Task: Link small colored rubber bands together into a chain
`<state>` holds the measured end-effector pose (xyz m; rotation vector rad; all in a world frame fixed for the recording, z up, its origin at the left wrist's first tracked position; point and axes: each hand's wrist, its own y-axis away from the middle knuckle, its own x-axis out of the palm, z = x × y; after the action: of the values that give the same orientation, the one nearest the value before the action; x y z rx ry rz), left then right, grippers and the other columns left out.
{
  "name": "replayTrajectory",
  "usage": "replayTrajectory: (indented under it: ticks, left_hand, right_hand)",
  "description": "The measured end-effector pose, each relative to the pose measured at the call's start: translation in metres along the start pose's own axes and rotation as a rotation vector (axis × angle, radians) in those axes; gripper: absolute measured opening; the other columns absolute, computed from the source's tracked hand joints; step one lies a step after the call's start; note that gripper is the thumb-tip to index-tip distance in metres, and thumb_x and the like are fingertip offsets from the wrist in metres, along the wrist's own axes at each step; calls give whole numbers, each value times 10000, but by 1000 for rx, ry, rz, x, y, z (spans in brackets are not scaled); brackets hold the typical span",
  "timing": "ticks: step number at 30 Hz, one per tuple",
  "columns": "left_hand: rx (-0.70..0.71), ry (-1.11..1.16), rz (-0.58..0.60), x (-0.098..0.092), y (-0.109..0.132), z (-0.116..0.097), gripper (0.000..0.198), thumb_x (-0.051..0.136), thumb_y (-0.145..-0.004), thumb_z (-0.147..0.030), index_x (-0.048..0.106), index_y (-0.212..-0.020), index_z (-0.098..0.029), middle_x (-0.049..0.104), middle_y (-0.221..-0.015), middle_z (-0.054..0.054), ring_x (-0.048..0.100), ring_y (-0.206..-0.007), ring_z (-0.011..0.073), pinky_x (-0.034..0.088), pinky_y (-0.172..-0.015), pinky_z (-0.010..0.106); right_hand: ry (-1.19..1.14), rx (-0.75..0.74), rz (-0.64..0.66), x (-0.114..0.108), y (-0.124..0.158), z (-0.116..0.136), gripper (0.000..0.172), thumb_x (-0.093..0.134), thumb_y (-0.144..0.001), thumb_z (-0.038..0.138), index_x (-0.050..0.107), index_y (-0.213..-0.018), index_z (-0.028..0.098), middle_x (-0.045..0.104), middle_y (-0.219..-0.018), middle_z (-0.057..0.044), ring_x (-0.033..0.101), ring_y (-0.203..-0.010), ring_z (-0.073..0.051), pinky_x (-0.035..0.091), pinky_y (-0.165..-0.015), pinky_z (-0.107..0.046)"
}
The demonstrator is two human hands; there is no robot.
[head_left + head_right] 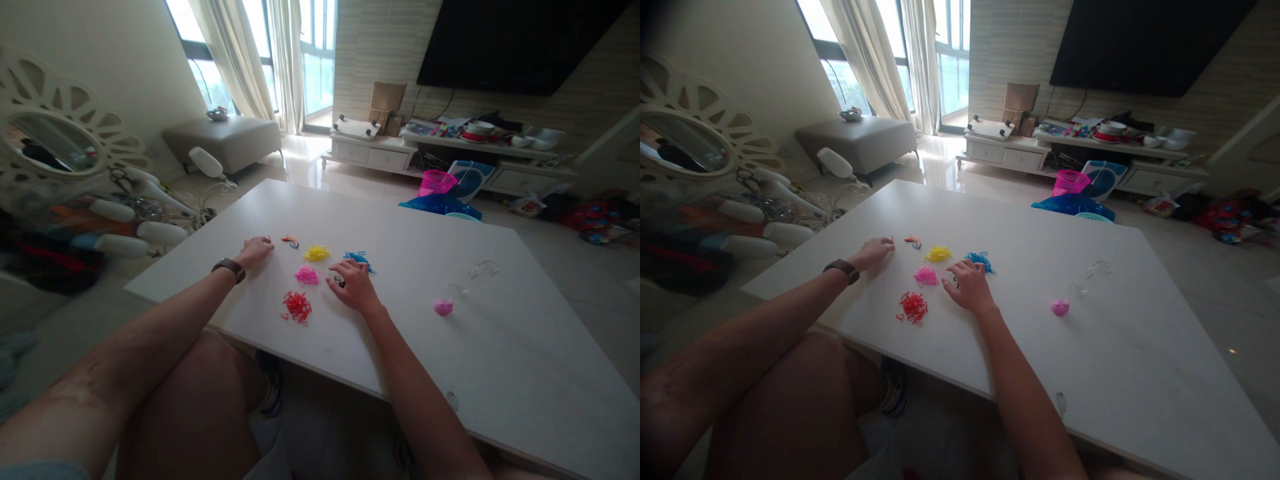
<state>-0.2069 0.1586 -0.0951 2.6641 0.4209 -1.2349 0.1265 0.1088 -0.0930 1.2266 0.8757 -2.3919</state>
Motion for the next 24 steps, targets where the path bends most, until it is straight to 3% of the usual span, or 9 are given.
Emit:
replayTrajectory:
  ticks: [5,11,14,17,20,24]
  left_hand:
    - [-3,-75,22,3,1,-3,177,700,-635,-319,721,-760,-195,758,-901,89,664,-997,265,492,-819,277]
    - [49,-43,8,1,2,-8,270,714,-653,-274,788,-888,-166,775,-1044,112,683,-1028,263,503,-887,298]
    - [135,23,58,-3,5,-14,288,730,-697,-333,807,-907,-152,787,-986,112,704,-942,251,516,-862,315]
    - [260,95,233,-8,12,-27,299,794,-675,-415,807,-829,-159,788,-863,91,709,-840,244,533,-774,318]
    - [366,168,560,-9,26,-45,330,859,-625,-432,769,-793,-164,778,-795,76,716,-780,226,543,-705,299]
    - [383,214,910,0,44,-64,359,887,-611,-368,734,-881,-188,795,-854,75,747,-803,230,568,-700,297]
  right_hand:
    - [5,47,-64,0,0,-8,197,613,-932,355,700,-1065,239,729,-1145,-78,566,-1179,-269,284,-969,-435]
    - [0,77,-106,-1,0,-11,163,616,-931,345,705,-1021,241,734,-1137,-83,573,-1151,-271,290,-948,-433]
    - [1,89,-112,-2,0,-12,161,611,-934,344,708,-1007,239,734,-1127,-84,568,-1147,-274,294,-947,-432]
    - [-1,97,-118,-2,0,-12,154,613,-933,339,711,-998,239,734,-1114,-79,566,-1143,-268,295,-946,-427]
    - [0,98,-122,-2,0,-12,143,618,-932,335,711,-985,240,732,-1098,-68,569,-1134,-261,295,-943,-423]
    - [5,89,-113,-2,0,-11,151,611,-938,337,715,-979,235,730,-1098,-74,570,-1132,-263,295,-940,-417]
